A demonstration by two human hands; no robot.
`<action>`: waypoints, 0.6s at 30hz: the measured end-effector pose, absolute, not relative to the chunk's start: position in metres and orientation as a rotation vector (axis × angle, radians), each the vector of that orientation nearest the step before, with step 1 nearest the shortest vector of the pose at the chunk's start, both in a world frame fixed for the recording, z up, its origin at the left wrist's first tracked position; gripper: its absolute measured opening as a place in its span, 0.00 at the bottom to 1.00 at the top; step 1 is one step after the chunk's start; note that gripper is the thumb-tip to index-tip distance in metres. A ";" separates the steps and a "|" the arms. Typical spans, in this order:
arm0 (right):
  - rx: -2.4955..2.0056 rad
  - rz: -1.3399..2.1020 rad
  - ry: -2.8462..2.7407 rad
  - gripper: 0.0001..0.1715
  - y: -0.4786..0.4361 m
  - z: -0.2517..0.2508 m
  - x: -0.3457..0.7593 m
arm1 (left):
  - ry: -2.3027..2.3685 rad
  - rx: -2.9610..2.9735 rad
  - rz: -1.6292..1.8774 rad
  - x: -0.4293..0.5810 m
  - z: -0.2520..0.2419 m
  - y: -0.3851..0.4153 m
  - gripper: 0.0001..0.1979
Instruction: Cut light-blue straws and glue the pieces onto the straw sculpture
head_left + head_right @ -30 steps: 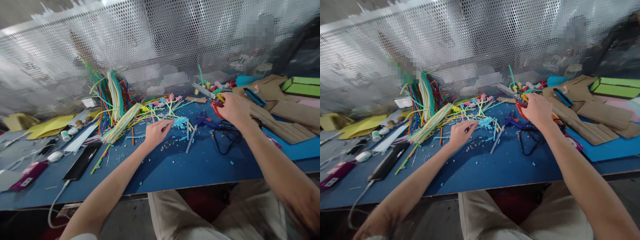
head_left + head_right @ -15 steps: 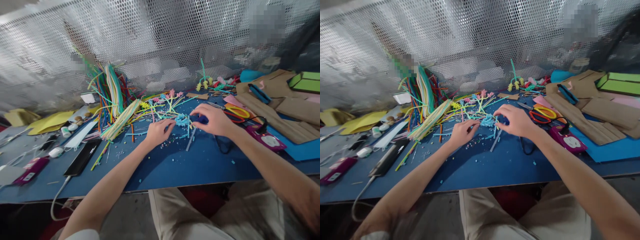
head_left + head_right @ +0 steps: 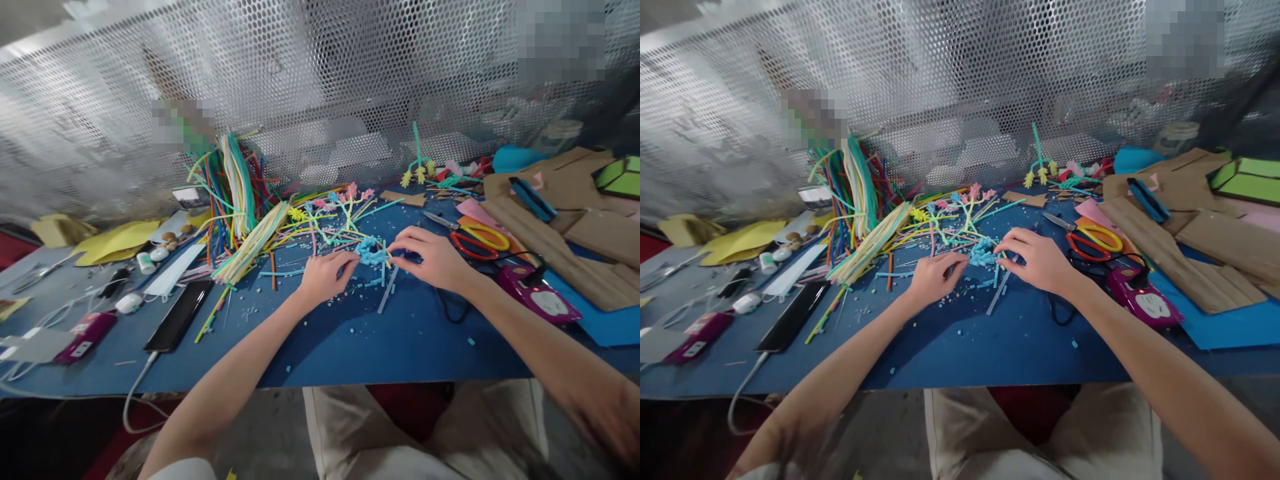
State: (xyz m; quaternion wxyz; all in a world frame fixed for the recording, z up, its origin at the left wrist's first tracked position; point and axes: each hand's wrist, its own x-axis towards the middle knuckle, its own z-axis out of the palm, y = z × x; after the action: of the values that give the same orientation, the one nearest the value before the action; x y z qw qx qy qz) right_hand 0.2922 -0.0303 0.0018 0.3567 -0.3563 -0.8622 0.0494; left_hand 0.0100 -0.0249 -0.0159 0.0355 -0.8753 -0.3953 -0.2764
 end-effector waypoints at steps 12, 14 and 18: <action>-0.950 0.246 -2.230 0.13 -0.024 -0.006 0.296 | -1.185 -2.722 -0.895 0.013 -0.022 -0.023 0.12; -0.929 0.274 -2.227 0.13 -0.025 -0.007 0.295 | -1.186 -2.733 -0.892 0.015 -0.022 -0.025 0.13; -0.888 0.326 -2.236 0.12 -0.025 -0.008 0.293 | -1.205 -2.731 -0.893 0.018 -0.022 -0.028 0.14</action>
State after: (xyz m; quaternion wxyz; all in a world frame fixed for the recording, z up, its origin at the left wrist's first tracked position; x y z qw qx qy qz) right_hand 0.2931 -0.0254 -0.0076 0.3491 -0.3428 -0.8630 0.1257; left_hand 0.0180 -0.0275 -0.0215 0.0130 -0.8765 -0.3866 -0.2865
